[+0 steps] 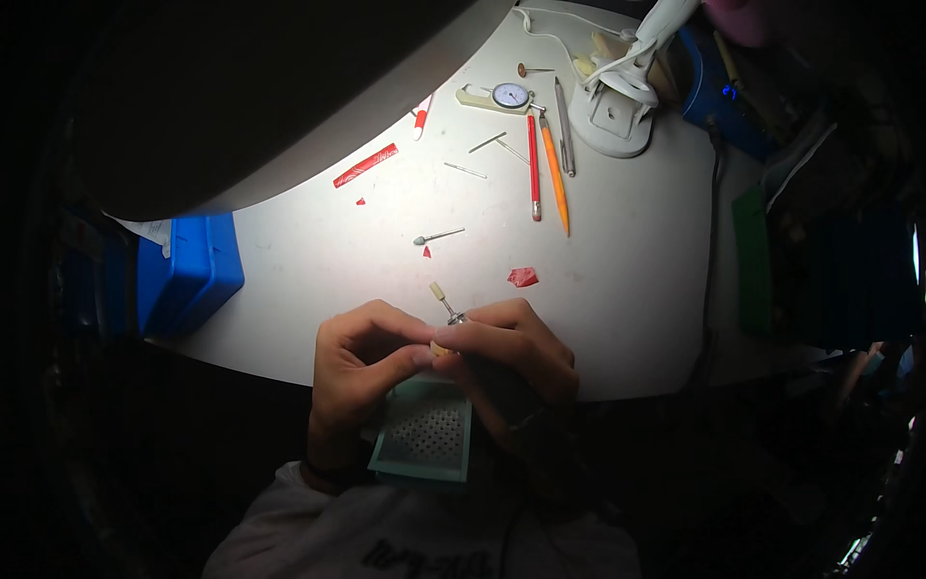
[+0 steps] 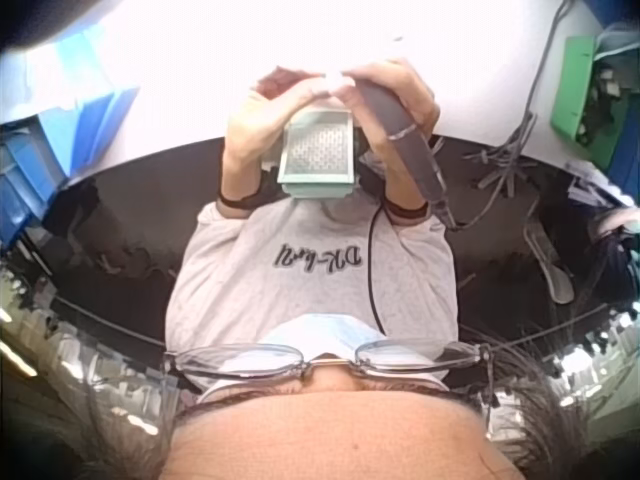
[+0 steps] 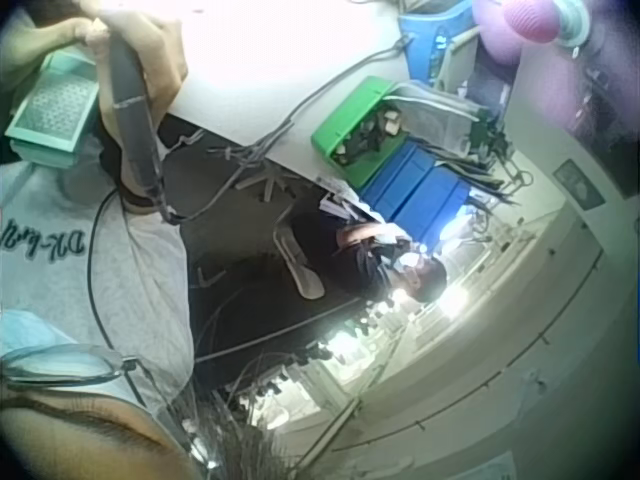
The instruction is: Using a handheld rotary tool to grind or polish a small yellow component.
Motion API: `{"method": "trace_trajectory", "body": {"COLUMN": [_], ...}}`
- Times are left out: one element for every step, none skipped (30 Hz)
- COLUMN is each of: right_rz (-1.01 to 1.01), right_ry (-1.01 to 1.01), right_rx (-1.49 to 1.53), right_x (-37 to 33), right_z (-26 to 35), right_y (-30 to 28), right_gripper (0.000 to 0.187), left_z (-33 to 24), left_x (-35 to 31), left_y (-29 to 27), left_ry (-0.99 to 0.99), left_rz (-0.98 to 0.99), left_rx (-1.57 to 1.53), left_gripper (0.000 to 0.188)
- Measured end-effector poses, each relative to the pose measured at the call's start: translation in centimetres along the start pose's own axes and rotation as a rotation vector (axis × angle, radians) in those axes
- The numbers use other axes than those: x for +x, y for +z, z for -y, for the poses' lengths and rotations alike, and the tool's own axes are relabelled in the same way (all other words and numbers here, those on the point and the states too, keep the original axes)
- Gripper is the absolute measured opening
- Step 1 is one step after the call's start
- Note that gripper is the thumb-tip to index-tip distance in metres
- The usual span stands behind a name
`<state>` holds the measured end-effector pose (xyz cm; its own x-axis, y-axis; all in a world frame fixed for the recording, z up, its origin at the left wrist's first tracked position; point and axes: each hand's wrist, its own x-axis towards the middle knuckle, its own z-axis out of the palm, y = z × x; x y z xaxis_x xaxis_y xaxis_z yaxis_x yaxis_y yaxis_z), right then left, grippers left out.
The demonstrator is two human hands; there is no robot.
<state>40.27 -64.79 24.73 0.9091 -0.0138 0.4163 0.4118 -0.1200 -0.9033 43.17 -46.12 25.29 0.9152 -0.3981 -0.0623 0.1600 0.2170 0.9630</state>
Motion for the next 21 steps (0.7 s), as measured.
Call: {"method": "trace_trajectory", "body": {"right_rz": [-0.005,-0.01,-0.009,-0.006,-0.002,-0.003,-0.009,-0.016,-0.016,-0.005,0.006,0.007,-0.003,-0.013,-0.013,-0.012,-0.011,-0.011,-0.011,-0.011,-0.013], "right_ry": [0.0,0.001,0.001,0.0,0.0,0.0,-0.005,-0.01,-0.01,-0.005,0.0,0.0,-0.012,-0.024,-0.026,-0.032,-0.039,-0.039,-0.031,-0.022,-0.024], "right_rx": [-0.01,-0.019,-0.019,-0.018,-0.016,-0.018,-0.022,-0.026,-0.025,-0.026,-0.028,-0.028,-0.031,-0.034,-0.034,-0.031,-0.027,-0.027,-0.041,-0.054,-0.056], "right_x": [0.06,0.1,0.06,-0.02,-0.06,-0.02,0.1,0.17,0.18,0.13,0.1,0.11,0.16,0.22,0.27,0.25,0.24,0.24,0.34,0.41,0.43], "right_z": [0.11,0.19,0.18,0.05,-0.03,-0.06,0.01,0.08,0.15,0.16,0.15,0.07,-0.05,-0.14,-0.19,-0.23,-0.24,-0.13,0.09,0.22,0.2], "right_y": [0.05,0.09,0.1,0.07,0.05,0.05,0.13,0.18,0.17,0.1,0.07,0.11,0.15,0.19,0.23,0.27,0.3,0.28,0.21,0.16,0.13], "right_gripper": [0.029,0.029,0.029,0.03,0.03,0.03,0.031,0.031,0.031,0.032,0.032,0.032,0.033,0.033,0.033,0.033,0.034,0.034,0.034,0.034,0.034], "left_z": [-0.04,-0.02,0.04,0.14,0.1,-0.01,-0.16,-0.12,0.02,0.16,0.07,-0.13,-0.27,-0.17,0.0,0.1,0.07,0.02,-0.04,-0.03,0.03], "left_x": [-0.01,-0.06,-0.14,-0.13,-0.05,0.04,0.04,-0.01,-0.09,-0.11,-0.07,-0.01,0.08,0.11,0.13,0.07,0.07,0.11,0.21,0.23,0.23], "left_y": [0.0,0.0,0.01,0.01,0.0,-0.03,-0.05,-0.07,-0.09,-0.08,-0.03,0.05,0.13,0.2,0.26,0.29,0.27,0.22,0.19,0.18,0.17], "left_ry": [0.002,0.002,0.002,0.003,0.003,0.0,-0.003,-0.003,0.009,0.022,0.022,0.006,-0.01,-0.008,0.001,0.009,0.009,-0.007,-0.023,-0.021,-0.017], "left_rz": [-0.001,-0.001,-0.006,-0.008,-0.007,-0.003,0.0,-0.001,0.0,0.002,0.002,-0.006,-0.012,-0.011,-0.019,-0.028,-0.029,-0.03,-0.029,-0.027,-0.023], "left_rx": [-0.004,-0.004,-0.007,-0.012,-0.013,0.008,0.03,0.031,0.022,0.013,0.013,0.009,0.006,0.006,-0.019,-0.044,-0.044,-0.043,-0.043,-0.043,-0.032], "left_gripper": [0.016,0.016,0.016,0.016,0.016,0.016,0.016,0.016,0.016,0.017,0.017,0.017,0.018,0.018,0.018,0.018,0.018,0.018,0.017,0.017,0.017]}}
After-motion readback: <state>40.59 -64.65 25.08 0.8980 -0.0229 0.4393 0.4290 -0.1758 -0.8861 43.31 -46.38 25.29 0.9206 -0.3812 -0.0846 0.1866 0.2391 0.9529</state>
